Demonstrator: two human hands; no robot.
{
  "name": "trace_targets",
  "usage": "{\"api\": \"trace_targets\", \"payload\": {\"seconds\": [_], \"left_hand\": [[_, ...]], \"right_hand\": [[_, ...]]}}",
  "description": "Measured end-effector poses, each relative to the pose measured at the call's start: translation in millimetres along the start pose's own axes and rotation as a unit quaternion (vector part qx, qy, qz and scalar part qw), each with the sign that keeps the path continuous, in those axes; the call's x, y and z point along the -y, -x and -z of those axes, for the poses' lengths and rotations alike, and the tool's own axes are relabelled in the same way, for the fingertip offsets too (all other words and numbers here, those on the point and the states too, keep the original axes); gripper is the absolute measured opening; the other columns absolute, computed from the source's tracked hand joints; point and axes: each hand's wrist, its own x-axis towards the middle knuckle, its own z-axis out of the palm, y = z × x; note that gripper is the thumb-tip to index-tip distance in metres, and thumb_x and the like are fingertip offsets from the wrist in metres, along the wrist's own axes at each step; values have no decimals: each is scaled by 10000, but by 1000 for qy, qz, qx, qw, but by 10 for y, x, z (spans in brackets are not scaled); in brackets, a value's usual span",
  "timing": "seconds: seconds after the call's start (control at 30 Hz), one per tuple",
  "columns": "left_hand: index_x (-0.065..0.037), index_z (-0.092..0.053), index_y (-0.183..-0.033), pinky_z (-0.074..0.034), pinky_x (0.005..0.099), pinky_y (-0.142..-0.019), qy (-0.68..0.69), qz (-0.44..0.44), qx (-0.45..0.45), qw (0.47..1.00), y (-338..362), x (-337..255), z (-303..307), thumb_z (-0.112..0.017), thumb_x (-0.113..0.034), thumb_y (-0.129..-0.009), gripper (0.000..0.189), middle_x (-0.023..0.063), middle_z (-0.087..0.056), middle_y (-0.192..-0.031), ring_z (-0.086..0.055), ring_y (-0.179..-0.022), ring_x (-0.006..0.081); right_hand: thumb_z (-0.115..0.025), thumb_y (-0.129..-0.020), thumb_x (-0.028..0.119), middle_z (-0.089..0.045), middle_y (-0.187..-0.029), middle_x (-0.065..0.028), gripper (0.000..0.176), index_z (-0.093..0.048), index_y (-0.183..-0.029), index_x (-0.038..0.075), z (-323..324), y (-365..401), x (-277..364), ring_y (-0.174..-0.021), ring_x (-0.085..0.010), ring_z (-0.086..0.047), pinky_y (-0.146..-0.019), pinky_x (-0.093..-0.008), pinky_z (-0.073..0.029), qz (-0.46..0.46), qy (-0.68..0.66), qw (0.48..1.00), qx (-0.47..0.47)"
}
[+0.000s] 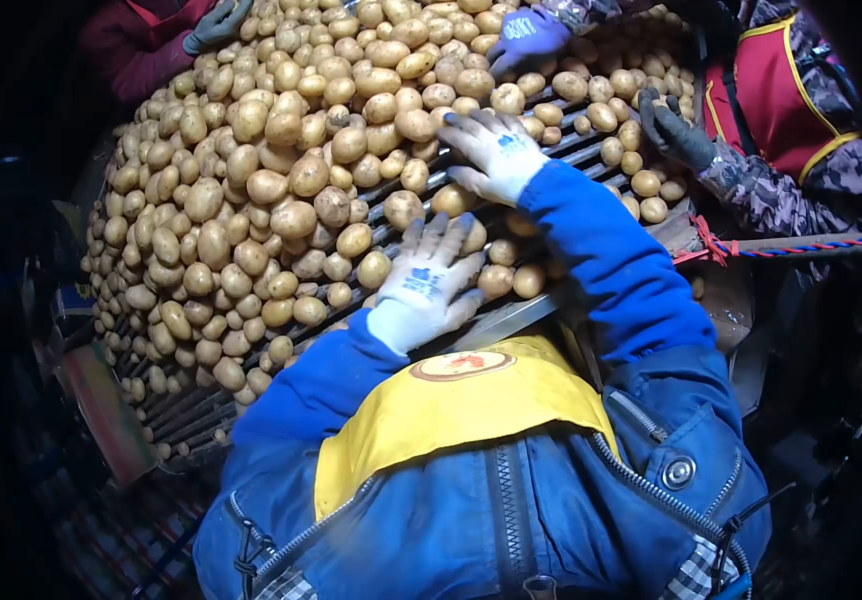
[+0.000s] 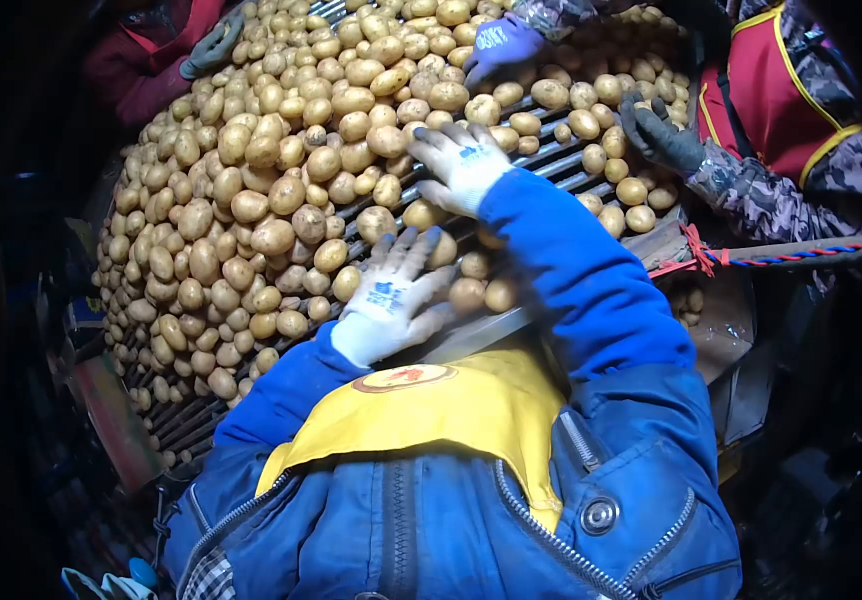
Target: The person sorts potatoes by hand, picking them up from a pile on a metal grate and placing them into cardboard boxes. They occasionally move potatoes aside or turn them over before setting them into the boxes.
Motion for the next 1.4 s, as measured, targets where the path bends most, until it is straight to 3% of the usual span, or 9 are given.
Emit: {"api": "trace_targets", "payload": {"seconds": [0.27,0.4,0.43,0.77,0.9,0.97,1.2,1.3,1.4], "left_hand": [[-37,-705,-1140,-522,445,-967,145,159,-168,962,270,228,370,-724,-132,-860,296,220,-671,-1217,-655,-1096,390],[-46,-697,-1179,-515,447,-981,87,153,-210,962,199,359,372,-735,-146,-864,333,206,-682,-1217,-651,-1122,386],[-50,-692,-1192,-511,451,-989,86,155,-209,962,149,354,405,-738,-148,-863,346,201,-681,-1223,-649,-1128,386],[-52,-666,-1249,-479,447,-1044,50,123,-185,974,-268,475,414,-728,-162,-874,395,198,-650,-1294,-614,-1201,379],[-89,-610,-1328,-441,439,-1072,6,68,-103,992,-646,514,296,-730,-220,-878,484,180,-602,-1360,-567,-1250,358],[-116,-592,-1304,-469,467,-1005,-39,11,-59,997,-849,546,127,-750,-199,-825,511,160,-598,-1310,-587,-1178,355],[-106,-591,-1168,-506,454,-826,-108,61,-16,992,-1139,606,-74,-760,-167,-754,452,124,-633,-1048,-630,-984,333],[-85,-622,-1166,-477,475,-895,-36,32,97,994,-837,436,95,-769,-340,-777,488,149,-617,-1050,-614,-1027,343],[-63,-660,-1185,-465,477,-994,13,38,-37,999,-613,421,125,-790,-379,-789,523,179,-630,-1232,-598,-1153,361]], "right_hand": [[-664,-852,269,-711,-1029,-136,325,-677,-1128,97,713,802,154,-994,-319,-667,-955,-498,-433,-169,12,983,73],[-722,-791,176,-680,-1107,-151,437,-647,-1214,99,612,520,667,-1060,-347,-645,-890,-458,-500,-39,-52,996,55],[-715,-786,171,-638,-1147,-148,490,-620,-1267,149,575,311,800,-1095,-354,-632,-884,-477,-513,-63,-34,966,247],[-751,-769,196,-637,-1203,-148,578,-599,-1314,81,425,552,821,-1119,-299,-649,-952,-406,-519,-174,-312,927,114],[-740,-847,198,-682,-1061,-104,403,-645,-1181,-8,898,945,716,-935,-183,-664,-844,-303,-548,-414,-748,518,-24],[-739,-869,184,-689,-1015,-84,301,-675,-1083,-17,848,1137,537,-859,-169,-661,-802,-282,-541,-435,-780,440,-94],[-734,-832,289,-670,-1036,-159,320,-705,-1084,94,986,792,278,-920,-311,-661,-839,-403,-519,-300,-186,935,32],[-699,-828,313,-648,-1167,-162,408,-664,-1182,111,926,455,189,-1056,-359,-648,-909,-441,-516,-221,-114,968,24],[-677,-838,280,-635,-1235,-149,488,-606,-1298,134,719,28,86,-1099,-362,-652,-923,-477,-526,-144,-70,987,28]]}}
